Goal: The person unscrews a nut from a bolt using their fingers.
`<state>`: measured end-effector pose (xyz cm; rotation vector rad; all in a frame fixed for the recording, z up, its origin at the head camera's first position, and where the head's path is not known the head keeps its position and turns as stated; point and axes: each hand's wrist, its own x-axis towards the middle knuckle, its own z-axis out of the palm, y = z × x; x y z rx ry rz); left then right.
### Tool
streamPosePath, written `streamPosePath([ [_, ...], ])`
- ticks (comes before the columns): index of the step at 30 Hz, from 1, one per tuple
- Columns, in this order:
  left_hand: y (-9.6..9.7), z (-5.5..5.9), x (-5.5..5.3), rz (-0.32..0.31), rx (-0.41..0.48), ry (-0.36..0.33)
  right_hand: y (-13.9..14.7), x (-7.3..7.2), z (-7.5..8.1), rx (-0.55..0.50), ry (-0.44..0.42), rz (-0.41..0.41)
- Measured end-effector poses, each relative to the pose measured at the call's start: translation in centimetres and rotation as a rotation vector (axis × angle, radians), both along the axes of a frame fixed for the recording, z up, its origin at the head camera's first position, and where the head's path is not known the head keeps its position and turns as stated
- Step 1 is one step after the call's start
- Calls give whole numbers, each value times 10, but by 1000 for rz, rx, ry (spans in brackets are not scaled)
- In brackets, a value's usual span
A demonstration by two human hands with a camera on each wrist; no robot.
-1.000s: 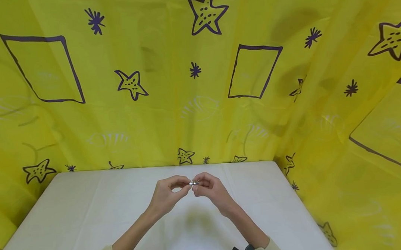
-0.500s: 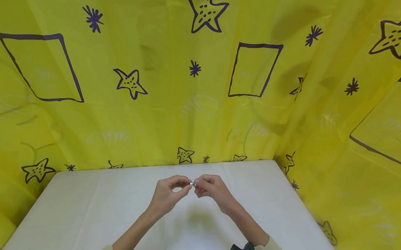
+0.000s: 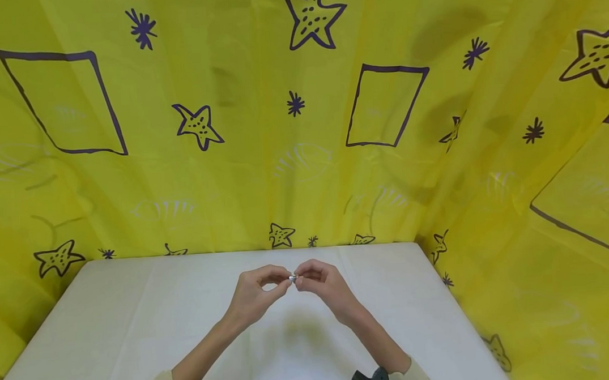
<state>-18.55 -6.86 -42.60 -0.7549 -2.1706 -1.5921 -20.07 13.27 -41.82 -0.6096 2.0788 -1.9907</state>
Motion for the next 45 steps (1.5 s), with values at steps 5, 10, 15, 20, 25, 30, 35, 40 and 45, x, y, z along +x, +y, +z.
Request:
streamPosePath([
  [5,0,0,0,5,-2,5,0,0,0,10,23,-7],
  [10,0,-1,0,8,-1,-3,0,2,1,19,38,-6],
  [15,-1,-1,1,9,0,-16,-1,3,1,20,48,5],
  [20,-1,0,2,13,7,-17,-1,3,3,13,-3,-18],
  [25,-1,1,2,14,8,-12,-2,2,5,47,-68,-53],
  [30,-1,1,1,5,14,-8,-3,3,6,66,-58,-44],
  [35,-1,1,1,7,16,-11,-2,3,5,34,-41,-33],
  [40,-1,1,1,6,22,-20,-2,3,4,23,-15,-20],
  [45,-1,1,3,11,22,-27,-2,4,2,45,23,-24],
])
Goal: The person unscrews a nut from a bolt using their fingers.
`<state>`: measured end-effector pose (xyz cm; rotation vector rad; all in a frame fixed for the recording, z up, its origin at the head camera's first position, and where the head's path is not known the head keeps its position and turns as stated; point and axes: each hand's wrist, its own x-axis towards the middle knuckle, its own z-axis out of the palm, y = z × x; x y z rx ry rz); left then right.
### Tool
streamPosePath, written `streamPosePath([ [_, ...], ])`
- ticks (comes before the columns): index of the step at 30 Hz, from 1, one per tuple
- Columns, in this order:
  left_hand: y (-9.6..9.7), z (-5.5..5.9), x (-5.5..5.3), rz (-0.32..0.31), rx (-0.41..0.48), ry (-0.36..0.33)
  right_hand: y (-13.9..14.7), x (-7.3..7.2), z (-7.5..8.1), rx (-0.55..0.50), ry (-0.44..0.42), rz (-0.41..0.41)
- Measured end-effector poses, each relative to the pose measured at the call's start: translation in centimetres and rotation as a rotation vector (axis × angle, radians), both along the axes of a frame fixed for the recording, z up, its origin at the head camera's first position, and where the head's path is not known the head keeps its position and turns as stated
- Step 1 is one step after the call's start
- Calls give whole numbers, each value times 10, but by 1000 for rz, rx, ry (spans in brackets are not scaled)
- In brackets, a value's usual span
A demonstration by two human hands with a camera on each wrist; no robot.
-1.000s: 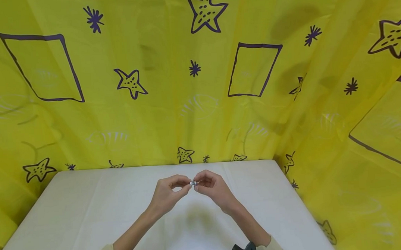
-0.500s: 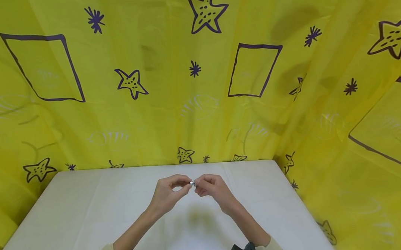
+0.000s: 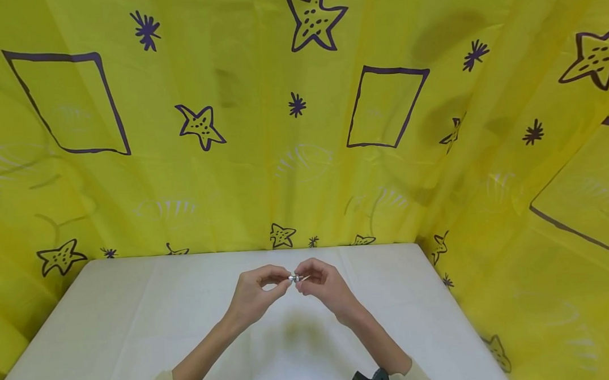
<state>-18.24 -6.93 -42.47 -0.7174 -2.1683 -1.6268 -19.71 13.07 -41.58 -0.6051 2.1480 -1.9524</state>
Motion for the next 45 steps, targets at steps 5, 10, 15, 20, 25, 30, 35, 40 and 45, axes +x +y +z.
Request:
streamPosePath([
  [5,0,0,0,-1,1,1,0,0,0,8,21,2],
  [10,0,-1,0,-5,7,5,-1,1,4,22,-12,-16],
  [15,1,-1,0,-11,5,18,-2,1,7,47,-73,-39],
  [20,1,-2,-1,-18,5,22,-1,2,7,50,-76,-30],
  [25,1,-2,-1,-7,4,21,-1,1,5,22,-42,-15],
  [30,0,-2,0,0,-5,14,0,0,3,18,-7,-5],
  [35,0,-1,-1,-3,-3,11,0,0,3,18,14,2],
  [40,1,-1,-1,-12,-2,14,2,0,4,56,18,-7],
  [45,1,-2,-2,-15,-5,23,2,-1,6,94,-67,-36],
])
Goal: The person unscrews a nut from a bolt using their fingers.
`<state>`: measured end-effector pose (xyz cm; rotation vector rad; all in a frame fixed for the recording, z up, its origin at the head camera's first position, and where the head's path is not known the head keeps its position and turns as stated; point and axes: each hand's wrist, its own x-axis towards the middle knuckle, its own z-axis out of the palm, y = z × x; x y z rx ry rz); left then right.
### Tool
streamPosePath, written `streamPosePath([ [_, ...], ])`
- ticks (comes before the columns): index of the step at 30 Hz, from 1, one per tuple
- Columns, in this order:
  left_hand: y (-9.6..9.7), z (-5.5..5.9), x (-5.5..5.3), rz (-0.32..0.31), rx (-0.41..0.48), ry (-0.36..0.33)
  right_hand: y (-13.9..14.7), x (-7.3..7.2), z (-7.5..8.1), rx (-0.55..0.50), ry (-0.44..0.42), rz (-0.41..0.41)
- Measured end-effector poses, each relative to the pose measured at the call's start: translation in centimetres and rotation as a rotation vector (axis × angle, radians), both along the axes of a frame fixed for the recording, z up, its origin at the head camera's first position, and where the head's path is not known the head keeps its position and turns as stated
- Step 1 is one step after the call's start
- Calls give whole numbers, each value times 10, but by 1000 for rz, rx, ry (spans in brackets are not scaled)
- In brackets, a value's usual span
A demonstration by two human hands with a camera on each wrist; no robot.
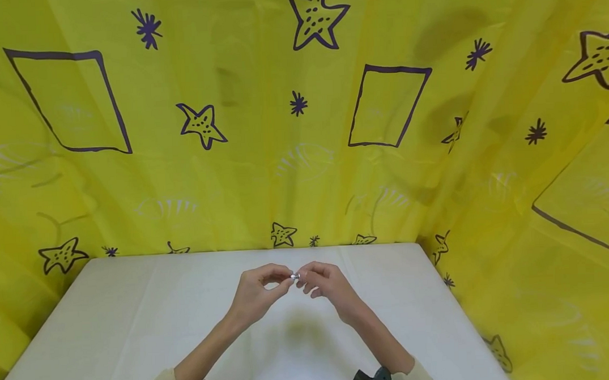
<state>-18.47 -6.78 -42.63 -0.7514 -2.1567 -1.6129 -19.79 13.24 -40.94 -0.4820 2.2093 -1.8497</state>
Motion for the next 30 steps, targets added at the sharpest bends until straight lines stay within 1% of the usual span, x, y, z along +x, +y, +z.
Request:
streamPosePath([
  [4,1,0,-1,-5,4,9,0,0,2,4,-26,-4],
  [12,2,2,-1,6,2,0,1,2,3,-50,-16,5],
  [25,0,3,0,17,-8,-4,0,3,1,-58,7,8],
  [30,-1,3,0,18,-6,-5,-1,5,2,-45,-14,2],
])
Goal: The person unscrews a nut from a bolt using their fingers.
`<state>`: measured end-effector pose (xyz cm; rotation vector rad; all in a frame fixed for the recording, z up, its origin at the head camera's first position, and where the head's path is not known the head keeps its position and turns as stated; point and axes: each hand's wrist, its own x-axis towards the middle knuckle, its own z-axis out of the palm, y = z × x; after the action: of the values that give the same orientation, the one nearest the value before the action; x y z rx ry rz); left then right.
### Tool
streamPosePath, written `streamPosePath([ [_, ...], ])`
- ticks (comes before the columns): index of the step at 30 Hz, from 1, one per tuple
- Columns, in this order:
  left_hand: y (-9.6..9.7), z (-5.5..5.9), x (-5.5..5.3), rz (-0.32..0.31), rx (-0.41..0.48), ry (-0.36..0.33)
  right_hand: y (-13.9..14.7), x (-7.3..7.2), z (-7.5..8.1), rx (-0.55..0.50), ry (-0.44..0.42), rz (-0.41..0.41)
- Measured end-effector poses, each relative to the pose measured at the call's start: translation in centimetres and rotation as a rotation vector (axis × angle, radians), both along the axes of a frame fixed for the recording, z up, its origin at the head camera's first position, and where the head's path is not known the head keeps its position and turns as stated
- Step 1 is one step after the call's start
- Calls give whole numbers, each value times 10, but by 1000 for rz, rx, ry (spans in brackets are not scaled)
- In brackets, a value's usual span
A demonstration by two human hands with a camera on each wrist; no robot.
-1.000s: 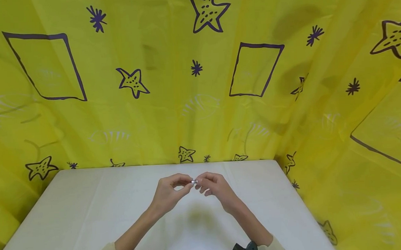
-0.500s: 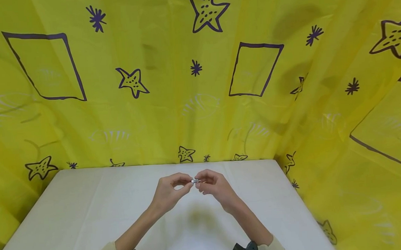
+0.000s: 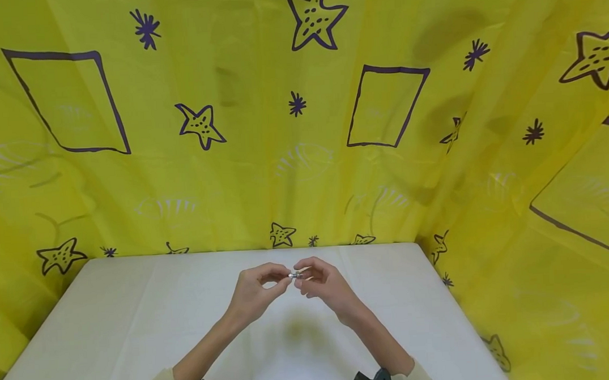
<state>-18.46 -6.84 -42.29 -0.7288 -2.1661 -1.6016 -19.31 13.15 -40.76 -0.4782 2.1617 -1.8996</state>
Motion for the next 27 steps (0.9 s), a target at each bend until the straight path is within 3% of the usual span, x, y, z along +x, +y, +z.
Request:
streamPosePath([
  [10,0,0,0,-5,7,1,-5,-2,0,14,-60,-38],
  [27,0,0,0,-2,5,-13,-1,0,0,-74,-30,12],
])
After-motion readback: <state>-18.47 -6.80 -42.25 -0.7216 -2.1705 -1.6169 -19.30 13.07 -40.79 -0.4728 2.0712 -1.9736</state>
